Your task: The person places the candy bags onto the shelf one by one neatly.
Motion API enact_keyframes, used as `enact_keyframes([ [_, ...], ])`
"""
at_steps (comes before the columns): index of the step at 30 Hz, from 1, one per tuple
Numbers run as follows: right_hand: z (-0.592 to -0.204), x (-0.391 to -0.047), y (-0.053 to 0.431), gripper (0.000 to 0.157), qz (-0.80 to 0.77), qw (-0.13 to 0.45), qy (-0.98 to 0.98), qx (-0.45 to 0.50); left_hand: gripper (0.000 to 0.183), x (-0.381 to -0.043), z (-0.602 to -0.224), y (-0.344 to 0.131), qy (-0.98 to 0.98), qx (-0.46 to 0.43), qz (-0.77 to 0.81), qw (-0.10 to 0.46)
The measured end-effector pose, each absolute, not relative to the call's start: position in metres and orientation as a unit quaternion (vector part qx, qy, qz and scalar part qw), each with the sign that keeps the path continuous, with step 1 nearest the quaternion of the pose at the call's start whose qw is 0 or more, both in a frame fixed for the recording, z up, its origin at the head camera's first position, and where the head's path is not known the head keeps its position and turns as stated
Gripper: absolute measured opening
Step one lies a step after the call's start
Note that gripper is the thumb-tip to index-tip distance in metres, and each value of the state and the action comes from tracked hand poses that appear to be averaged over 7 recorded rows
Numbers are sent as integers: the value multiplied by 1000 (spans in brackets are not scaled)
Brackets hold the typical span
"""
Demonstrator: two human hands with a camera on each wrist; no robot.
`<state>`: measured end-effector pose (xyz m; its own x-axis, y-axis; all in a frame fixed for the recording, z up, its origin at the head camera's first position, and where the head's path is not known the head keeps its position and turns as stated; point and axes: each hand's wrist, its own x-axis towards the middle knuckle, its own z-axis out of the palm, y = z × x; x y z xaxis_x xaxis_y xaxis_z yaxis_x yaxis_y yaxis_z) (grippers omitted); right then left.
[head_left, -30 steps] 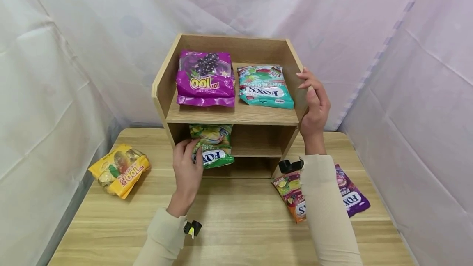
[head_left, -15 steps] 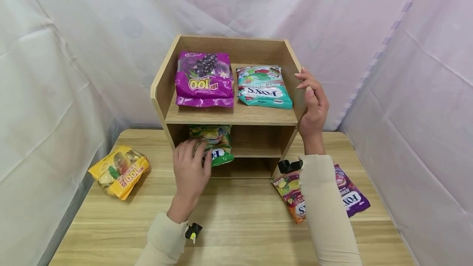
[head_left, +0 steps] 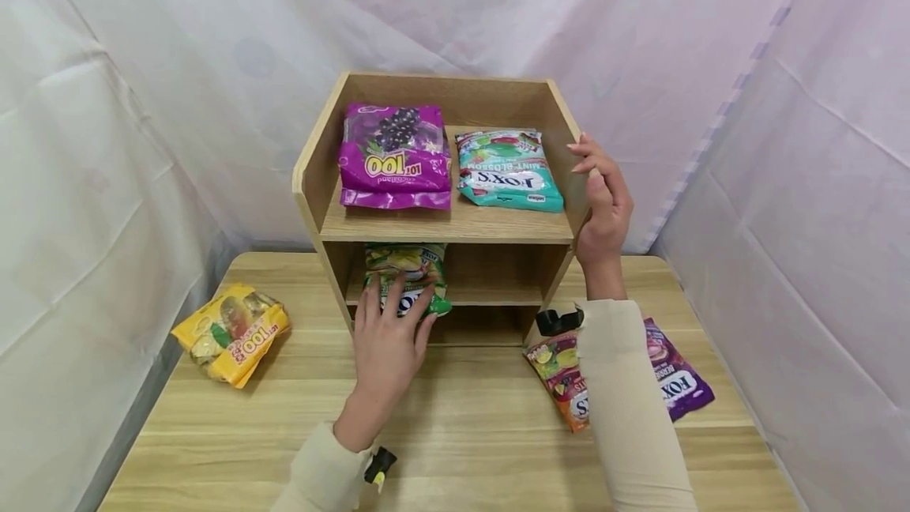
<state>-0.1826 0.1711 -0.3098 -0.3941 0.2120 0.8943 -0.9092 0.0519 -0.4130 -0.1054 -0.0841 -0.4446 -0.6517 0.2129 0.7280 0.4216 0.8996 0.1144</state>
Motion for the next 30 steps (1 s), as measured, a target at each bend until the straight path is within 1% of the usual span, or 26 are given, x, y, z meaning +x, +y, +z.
enact_keyframes([
  [9, -310, -183, 172, 25, 615, 457, -566, 306, 32, -115, -453, -85, -890, -196, -133, 391],
  [16, -310, -183, 171, 25, 614, 456, -565, 310, 31, -121, -453, -89, -897, -199, -140, 369],
  [25, -309, -182, 171, 26, 617, 453, -565, 308, 35, -130, -452, -93, -891, -219, -146, 370],
  [30, -310, -182, 172, 26, 618, 454, -563, 308, 36, -132, -451, -93, -893, -224, -151, 360],
])
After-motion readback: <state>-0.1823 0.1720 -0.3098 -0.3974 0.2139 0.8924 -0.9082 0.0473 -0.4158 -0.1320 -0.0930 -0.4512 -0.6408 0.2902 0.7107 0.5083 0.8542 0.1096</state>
